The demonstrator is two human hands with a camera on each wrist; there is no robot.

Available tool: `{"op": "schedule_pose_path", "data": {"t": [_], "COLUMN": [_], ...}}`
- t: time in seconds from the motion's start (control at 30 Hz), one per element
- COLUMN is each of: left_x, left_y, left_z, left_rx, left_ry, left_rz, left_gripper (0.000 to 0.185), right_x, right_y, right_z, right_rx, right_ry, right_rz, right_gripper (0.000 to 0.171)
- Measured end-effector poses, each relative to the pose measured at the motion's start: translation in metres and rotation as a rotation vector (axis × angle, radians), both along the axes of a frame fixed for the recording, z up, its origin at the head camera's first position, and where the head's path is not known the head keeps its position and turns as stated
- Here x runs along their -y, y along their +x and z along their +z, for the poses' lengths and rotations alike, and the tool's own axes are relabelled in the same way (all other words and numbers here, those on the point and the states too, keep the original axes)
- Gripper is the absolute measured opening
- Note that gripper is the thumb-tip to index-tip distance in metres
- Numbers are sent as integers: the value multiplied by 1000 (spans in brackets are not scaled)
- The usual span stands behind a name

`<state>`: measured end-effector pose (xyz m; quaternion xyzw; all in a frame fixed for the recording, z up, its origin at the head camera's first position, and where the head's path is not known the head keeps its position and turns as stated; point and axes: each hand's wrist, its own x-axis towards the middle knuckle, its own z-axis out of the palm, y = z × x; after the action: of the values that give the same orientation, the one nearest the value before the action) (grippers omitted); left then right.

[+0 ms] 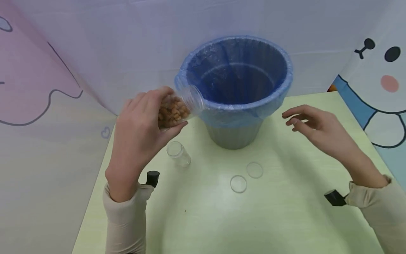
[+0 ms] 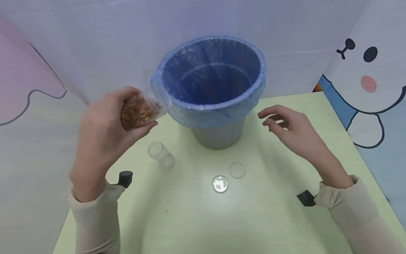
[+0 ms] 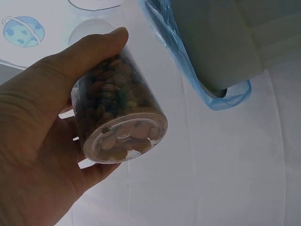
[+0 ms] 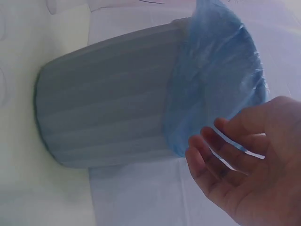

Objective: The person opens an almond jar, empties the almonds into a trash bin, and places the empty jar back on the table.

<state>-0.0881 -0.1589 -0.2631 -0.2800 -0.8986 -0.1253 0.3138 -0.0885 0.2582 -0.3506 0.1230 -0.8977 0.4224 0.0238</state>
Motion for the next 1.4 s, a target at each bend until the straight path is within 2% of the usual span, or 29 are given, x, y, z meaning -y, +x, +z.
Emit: {"op": "schedule_pose_path", "data": {"t": [0.13,0.3,0.47,0.67,0.87,1.13,1.4], "left_x": [0,-2,-5,-13,-23,-29,-29], "left_y": [-11,-26,-39,-55,-70,-83,-84], "left_z": [6,13,16,18,18,15,11], "left_rx": [2,4,-8,-64,-109,-116,-131], "left_ry": [32,43,44,-2,-42,-63,-88], "left_rz": [-5,2,15,17,12,-1,3], "left_gripper": [66,66,65,59,54,50,49], "right_x": [-8,-12,-11,-8,-1,-1,3], "right_y": [-12,-27,-42,-58,-68,-77,-80], "right_z": [24,48,62,69,69,67,68], "right_rx": [-11,3,39,104,172,313,375], "right_ry": [-35,-219,-322,-441,-490,-741,-746], "right_rz": [-17,-10,-39,-31,-7,28,41], "right_gripper": [27,26,28,37,50,50,62]}}
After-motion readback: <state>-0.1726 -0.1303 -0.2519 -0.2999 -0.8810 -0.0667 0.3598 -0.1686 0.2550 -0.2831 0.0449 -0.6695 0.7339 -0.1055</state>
